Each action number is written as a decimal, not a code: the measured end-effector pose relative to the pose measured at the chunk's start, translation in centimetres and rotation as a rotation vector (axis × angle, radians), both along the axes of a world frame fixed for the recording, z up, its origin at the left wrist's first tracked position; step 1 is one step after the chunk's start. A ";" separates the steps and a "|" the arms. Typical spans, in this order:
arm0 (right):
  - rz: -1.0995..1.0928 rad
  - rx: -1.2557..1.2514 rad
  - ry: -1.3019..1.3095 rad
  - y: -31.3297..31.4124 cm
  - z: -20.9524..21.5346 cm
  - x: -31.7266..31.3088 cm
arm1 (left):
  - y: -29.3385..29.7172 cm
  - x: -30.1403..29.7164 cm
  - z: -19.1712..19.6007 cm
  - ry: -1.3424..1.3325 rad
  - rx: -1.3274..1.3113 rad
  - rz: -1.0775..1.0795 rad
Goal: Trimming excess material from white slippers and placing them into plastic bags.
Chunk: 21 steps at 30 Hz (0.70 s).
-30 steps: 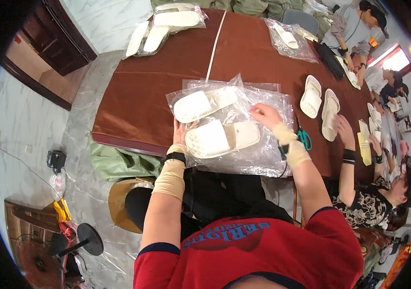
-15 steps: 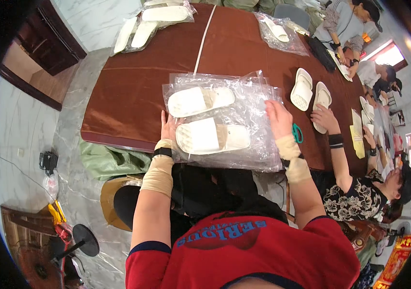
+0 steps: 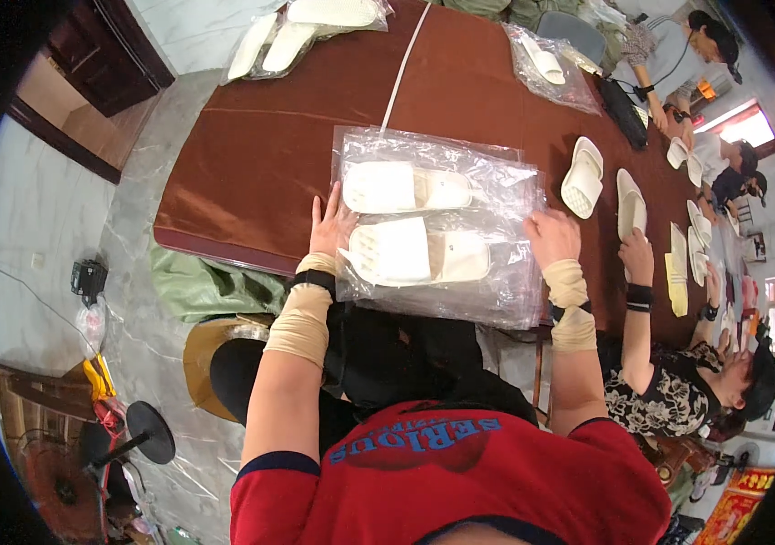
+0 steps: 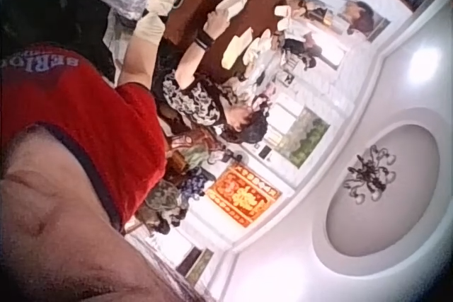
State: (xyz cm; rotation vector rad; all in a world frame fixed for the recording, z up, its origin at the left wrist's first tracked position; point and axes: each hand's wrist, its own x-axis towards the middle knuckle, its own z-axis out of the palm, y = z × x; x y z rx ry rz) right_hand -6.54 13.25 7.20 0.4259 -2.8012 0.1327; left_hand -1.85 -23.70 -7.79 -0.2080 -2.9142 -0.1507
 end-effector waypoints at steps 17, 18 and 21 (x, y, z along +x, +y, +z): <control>0.891 -0.176 -0.605 0.2 -2.7 -3.8 | 0.5 0.4 1.9 -0.114 -0.032 0.025; 0.987 -0.101 -0.361 -0.9 -2.9 -4.0 | 0.6 0.5 1.9 -0.115 -0.052 0.031; 0.720 -0.713 -0.898 -3.6 -0.9 -2.8 | 0.5 0.7 3.3 -0.303 -0.114 0.017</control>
